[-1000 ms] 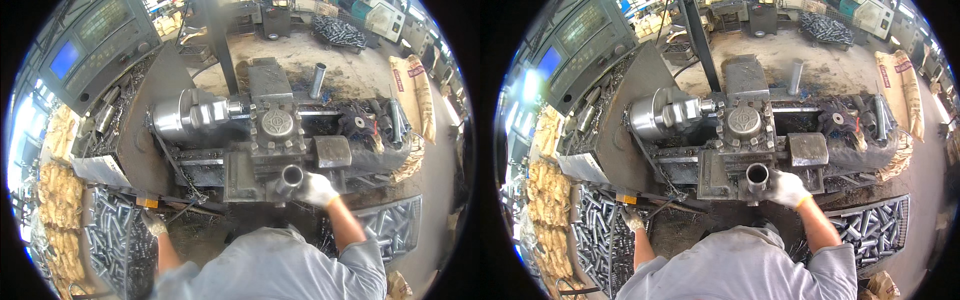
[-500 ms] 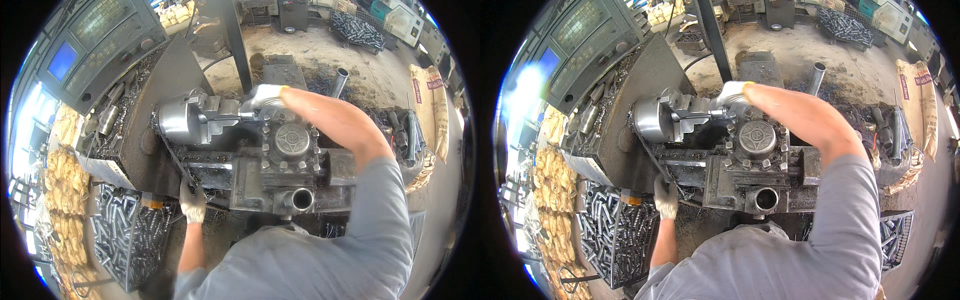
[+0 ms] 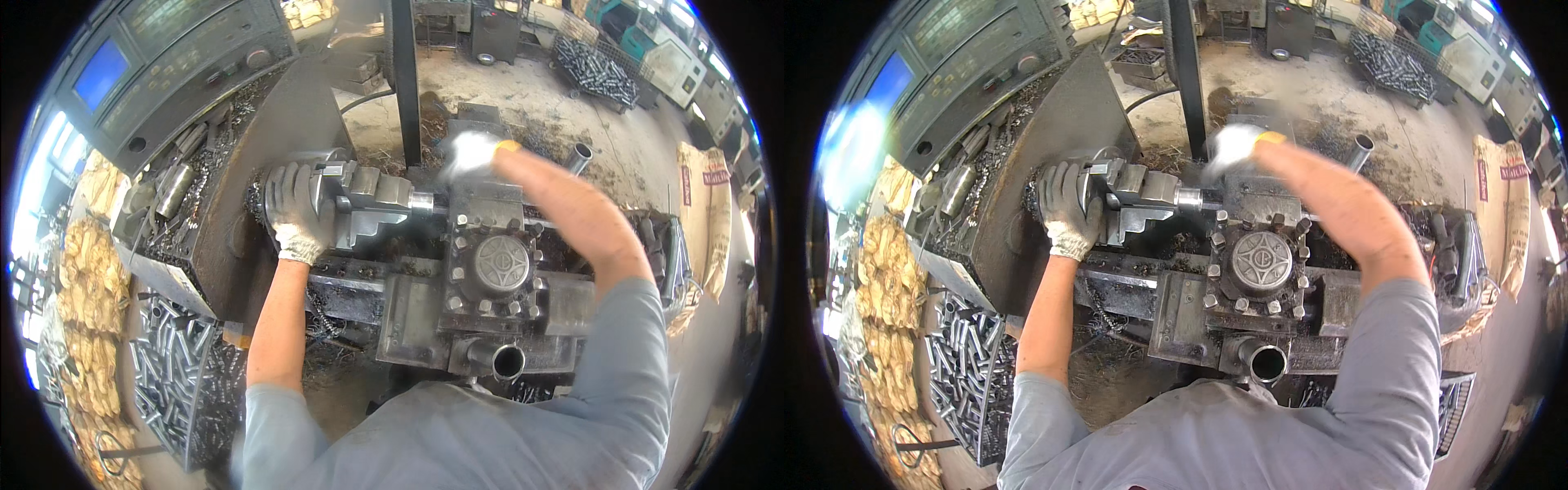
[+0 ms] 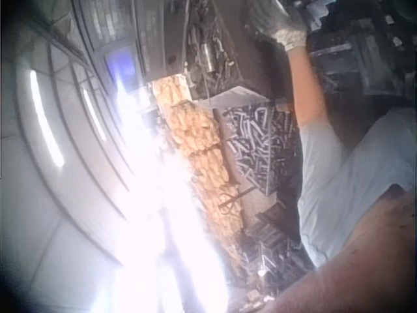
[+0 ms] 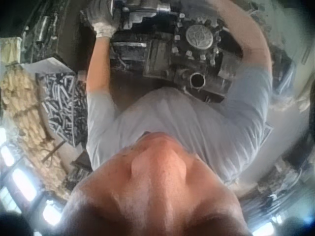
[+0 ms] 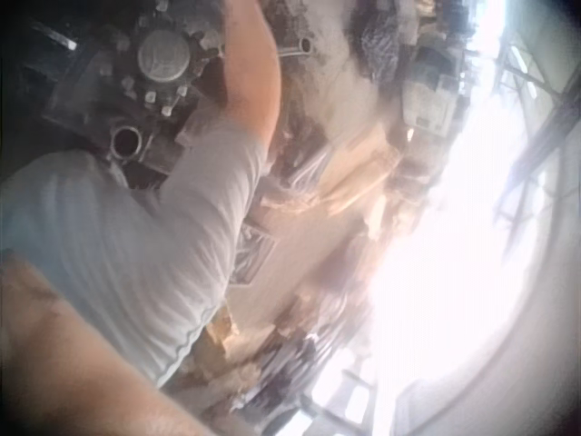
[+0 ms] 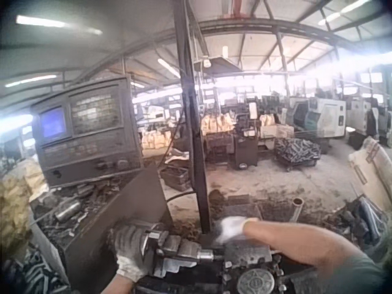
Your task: The person operates a metal turning machine, repeatedly loading cylindrical metal parts into the chuck, securing them, and removing finished pieces. The person places the processed parts into a nearby bin and continues the cycle with additional parts from a supply rack.
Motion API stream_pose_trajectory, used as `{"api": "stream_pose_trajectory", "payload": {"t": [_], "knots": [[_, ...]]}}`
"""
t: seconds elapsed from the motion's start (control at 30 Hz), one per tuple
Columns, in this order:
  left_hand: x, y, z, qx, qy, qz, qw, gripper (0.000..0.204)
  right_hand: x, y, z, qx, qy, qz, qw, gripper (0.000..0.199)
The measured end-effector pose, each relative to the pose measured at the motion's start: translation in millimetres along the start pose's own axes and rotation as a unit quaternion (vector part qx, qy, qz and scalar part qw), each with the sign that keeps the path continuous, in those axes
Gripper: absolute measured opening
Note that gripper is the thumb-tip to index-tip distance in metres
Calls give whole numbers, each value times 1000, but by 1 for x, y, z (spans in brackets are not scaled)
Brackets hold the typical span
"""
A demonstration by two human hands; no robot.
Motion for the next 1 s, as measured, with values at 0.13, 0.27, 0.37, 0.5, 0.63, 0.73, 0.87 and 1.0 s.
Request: {"api": "stream_pose_trajectory", "payload": {"t": [0.13,0.27,0.37,0.5,0.63,0.73,0.87,1.0], "knots": [[5,2,-2,-1,23,-4,1000,72,-68,-46,18,68,-172,17,983,59],[4,0,1,18,3,-16,1000,79,-95,-8,34,-59,-383,237,891,55],[5,0,-2,12,27,-23,999,75,-86,-20,38,140,-228,161,950,51],[2,-3,-12,50,32,-33,998,75,-62,-27,-4,-8,-170,-70,983,41],[-7,-14,-11,72,-1,-84,994,85,17,-33,-55,-27,-50,-335,941,38],[11,-13,-11,51,39,-103,993,91,65,-84,-107,-101,64,-280,952,47],[62,24,-45,54,50,-300,951,103,73,-198,-190,-142,251,-87,953,71],[83,113,-132,270,-100,-831,476,88,-11,-273,-226,-213,249,107,939,80]]}}
Point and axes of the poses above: each hand's wrist, its own z-axis towards the middle knuckle, its own x-axis out of the back of the hand, y = z × x, the point moved 4 cm from there along z, towards the middle knuckle, and after that the axes turned 7 degrees about y, right-handed, at the moved point
